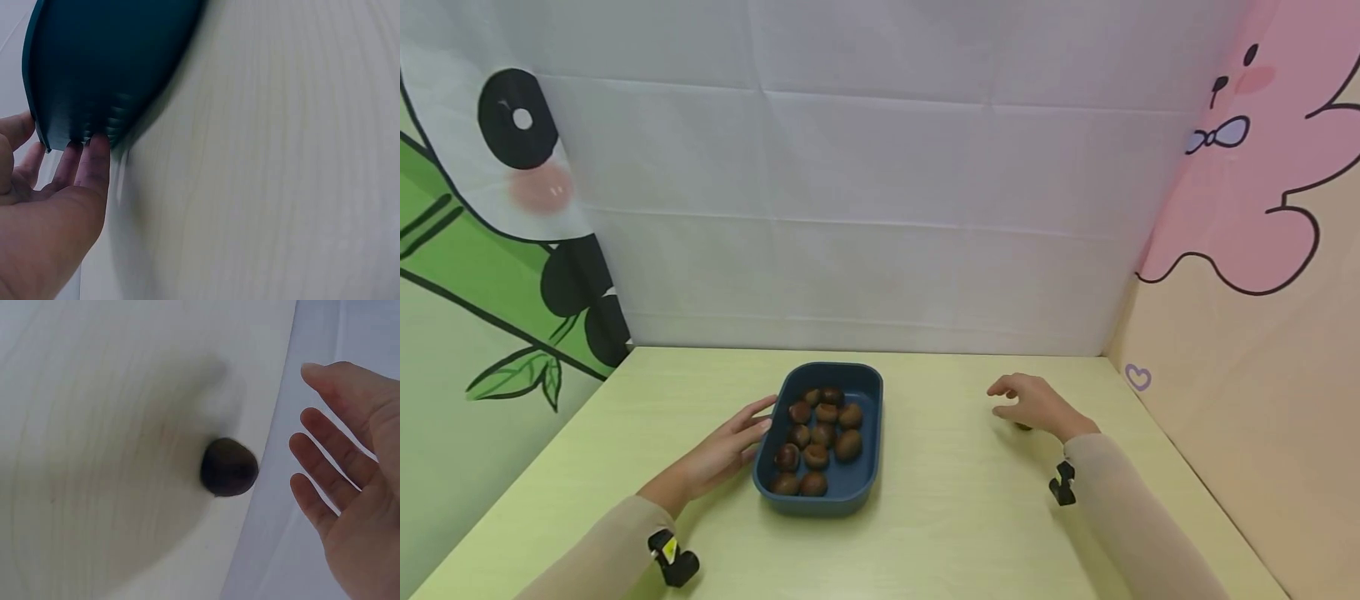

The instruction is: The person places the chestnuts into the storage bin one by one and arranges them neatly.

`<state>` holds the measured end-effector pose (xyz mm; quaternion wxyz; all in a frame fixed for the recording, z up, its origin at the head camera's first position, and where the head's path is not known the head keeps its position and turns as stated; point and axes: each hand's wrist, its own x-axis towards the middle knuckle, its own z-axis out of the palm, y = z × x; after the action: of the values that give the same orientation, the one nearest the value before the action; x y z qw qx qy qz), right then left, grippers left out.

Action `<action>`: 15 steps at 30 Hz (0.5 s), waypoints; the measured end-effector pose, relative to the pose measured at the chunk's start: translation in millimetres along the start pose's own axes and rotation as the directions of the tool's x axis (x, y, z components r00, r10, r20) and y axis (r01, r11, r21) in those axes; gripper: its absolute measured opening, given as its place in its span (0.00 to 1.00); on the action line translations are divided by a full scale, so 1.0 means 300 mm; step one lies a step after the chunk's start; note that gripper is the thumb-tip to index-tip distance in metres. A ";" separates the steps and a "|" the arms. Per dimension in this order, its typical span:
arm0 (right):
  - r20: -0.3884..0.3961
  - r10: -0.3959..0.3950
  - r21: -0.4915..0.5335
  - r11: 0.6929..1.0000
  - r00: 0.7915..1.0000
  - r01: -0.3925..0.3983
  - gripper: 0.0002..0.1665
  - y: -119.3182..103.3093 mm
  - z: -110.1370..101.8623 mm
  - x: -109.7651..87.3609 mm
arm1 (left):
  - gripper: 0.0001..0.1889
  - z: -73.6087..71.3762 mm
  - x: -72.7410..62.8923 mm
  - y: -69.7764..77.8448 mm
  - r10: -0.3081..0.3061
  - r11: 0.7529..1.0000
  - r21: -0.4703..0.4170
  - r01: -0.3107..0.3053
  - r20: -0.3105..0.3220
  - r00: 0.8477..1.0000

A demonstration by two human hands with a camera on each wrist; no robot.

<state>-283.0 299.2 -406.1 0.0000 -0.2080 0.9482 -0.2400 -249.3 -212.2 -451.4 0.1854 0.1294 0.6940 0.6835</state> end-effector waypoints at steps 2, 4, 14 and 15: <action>-0.010 0.038 0.020 0.999 0.999 -0.038 0.20 0.039 0.002 -0.019 | 0.32 0.001 0.000 0.002 -0.003 1.000 -0.003 0.003 -0.005 1.000; -0.011 0.078 0.059 0.995 0.997 -0.078 0.22 0.070 0.005 -0.036 | 0.32 0.002 0.001 0.003 -0.007 1.000 -0.004 0.007 -0.009 1.000; 0.001 0.206 0.172 0.964 0.979 -0.203 0.29 0.149 0.040 -0.092 | 0.32 0.002 0.006 -0.005 -0.003 1.000 0.001 0.003 -0.006 1.000; -0.001 0.201 0.171 0.965 0.979 -0.198 0.29 0.152 0.041 -0.093 | 0.32 0.001 0.006 -0.006 -0.001 1.000 0.001 0.001 -0.005 1.000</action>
<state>-274.2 341.0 -440.7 0.0332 -0.1084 0.9403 -0.3209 -250.5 -211.2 -453.3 0.1840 0.1276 0.6950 0.6833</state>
